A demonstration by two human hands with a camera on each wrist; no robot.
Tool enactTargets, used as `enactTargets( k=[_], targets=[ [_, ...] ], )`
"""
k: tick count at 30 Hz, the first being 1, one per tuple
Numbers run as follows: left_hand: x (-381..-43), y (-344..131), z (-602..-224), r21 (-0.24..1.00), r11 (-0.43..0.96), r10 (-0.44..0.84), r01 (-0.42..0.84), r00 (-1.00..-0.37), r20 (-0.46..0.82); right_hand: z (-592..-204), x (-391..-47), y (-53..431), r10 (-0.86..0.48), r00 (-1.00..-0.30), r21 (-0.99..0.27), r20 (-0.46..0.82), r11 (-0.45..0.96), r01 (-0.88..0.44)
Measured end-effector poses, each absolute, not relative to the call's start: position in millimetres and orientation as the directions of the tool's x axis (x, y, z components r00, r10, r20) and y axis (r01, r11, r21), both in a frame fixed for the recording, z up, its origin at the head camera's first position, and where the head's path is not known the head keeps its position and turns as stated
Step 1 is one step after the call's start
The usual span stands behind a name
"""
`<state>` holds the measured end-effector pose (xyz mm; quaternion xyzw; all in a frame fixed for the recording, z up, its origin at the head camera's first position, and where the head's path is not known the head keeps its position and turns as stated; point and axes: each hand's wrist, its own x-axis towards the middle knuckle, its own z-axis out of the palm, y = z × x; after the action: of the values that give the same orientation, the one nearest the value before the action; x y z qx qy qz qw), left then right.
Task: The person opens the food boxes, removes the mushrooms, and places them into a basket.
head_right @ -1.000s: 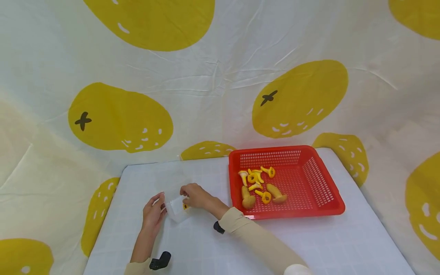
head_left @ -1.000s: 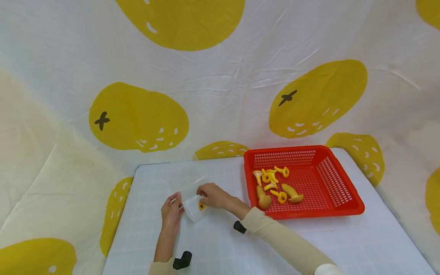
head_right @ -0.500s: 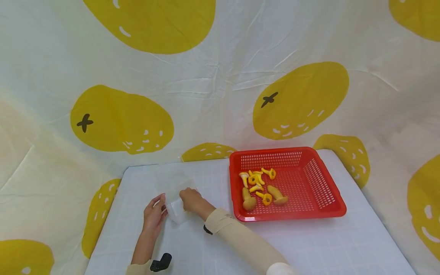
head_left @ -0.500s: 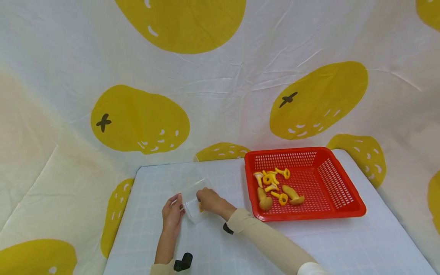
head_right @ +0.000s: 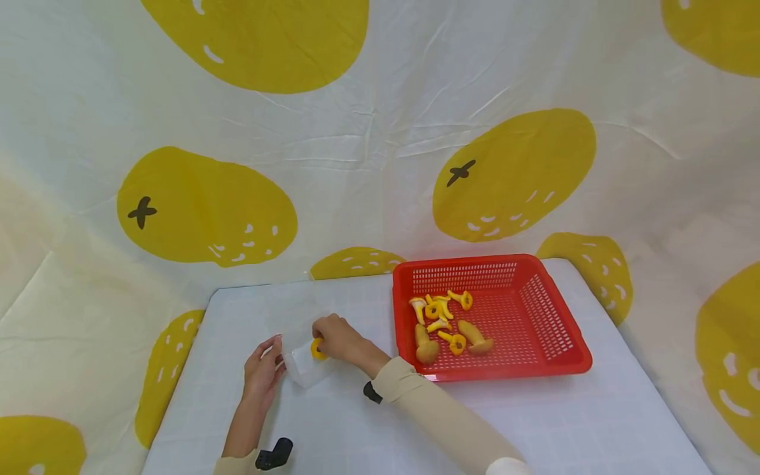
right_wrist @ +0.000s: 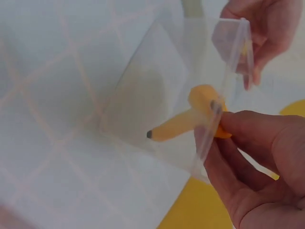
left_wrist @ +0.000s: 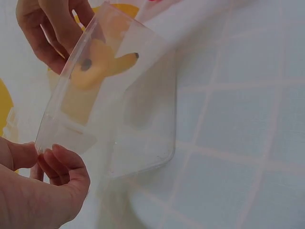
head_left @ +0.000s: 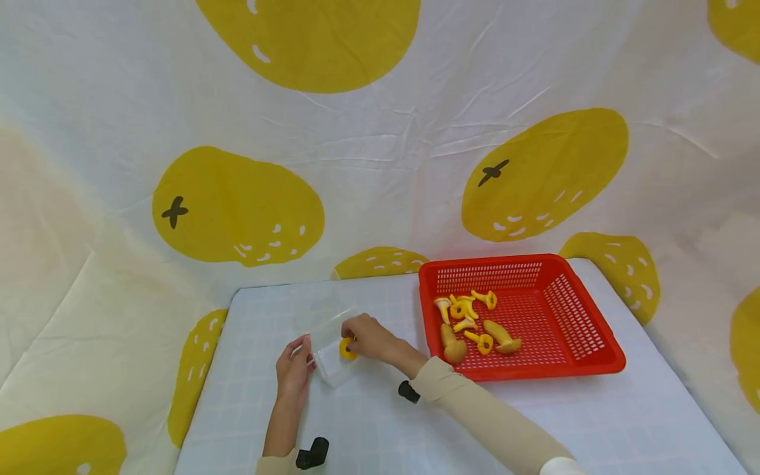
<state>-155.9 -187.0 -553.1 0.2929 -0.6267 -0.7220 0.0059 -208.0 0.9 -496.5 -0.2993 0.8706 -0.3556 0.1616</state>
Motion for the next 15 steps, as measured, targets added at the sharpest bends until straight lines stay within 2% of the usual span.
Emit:
enactTargets(
  k=[5, 15],
  targets=[
    [-154.5, -187.1, -554.5, 0.914, -0.206, -0.374, -0.35, -0.835, -0.404, -487.8, -210.1, 15.8, -0.644, -0.765, -0.76, -0.003, 0.499, -0.417],
    [-151.7, -187.7, -551.6, 0.923, -0.222, -0.357, -0.314, -0.855, -0.377, -470.9, -214.8, 48.3, -0.589, -0.808, -0.838, 0.002, 0.44, -0.322]
  ],
)
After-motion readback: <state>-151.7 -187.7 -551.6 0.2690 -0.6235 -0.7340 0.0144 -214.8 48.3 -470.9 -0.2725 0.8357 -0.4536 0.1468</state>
